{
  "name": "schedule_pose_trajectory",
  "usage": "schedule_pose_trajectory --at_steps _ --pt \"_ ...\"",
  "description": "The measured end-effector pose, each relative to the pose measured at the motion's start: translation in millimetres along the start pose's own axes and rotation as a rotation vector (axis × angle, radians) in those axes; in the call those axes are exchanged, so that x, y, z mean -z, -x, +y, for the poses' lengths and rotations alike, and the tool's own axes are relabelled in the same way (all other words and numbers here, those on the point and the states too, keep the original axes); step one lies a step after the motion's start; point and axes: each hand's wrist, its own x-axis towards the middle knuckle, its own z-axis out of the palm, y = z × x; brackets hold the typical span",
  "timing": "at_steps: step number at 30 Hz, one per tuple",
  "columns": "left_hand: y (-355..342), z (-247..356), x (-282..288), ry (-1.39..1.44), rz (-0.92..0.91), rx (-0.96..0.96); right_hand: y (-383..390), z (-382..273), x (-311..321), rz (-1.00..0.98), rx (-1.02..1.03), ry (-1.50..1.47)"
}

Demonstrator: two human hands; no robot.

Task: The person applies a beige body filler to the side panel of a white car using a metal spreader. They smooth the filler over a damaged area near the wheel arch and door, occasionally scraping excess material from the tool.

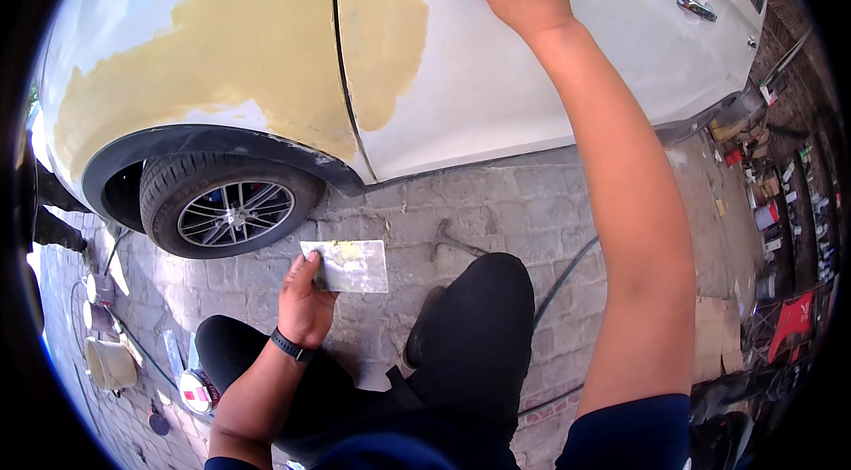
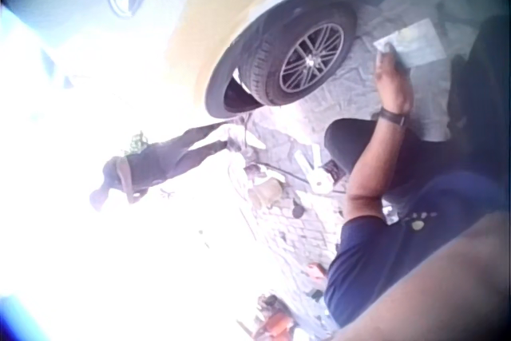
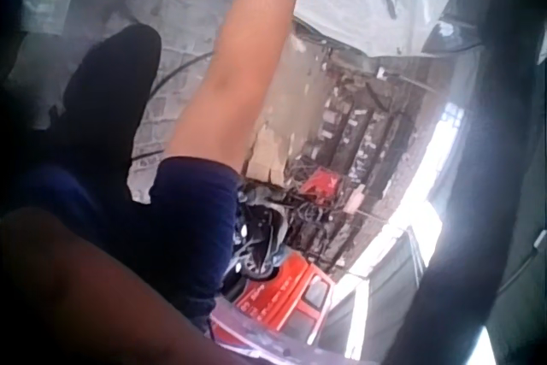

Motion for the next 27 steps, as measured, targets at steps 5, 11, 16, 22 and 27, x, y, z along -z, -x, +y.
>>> schedule_pose_trajectory --at_steps 5,11,16,22,27 --pt "-3.0 -3.5 4.6 0.019 0.011 -0.006 43.2 2.5 -23.3 -0.001 0.102 0.056" --pt "-4.1 -6.3 9.7 0.002 0.013 0.004 81.5 7.7 -40.4 0.040 0.125 0.071" --pt "-3.3 -6.0 8.7 0.004 0.027 0.012 104.6 8.4 -49.1 0.043 0.186 0.050" --pt "-8.7 -8.2 8.2 -0.014 0.025 0.014 136.8 11.1 -49.6 -0.058 0.307 0.102" --pt "-16.5 -11.4 15.4 -0.033 0.025 -0.012 42.9 8.9 -23.0 0.164 -0.113 -0.020"
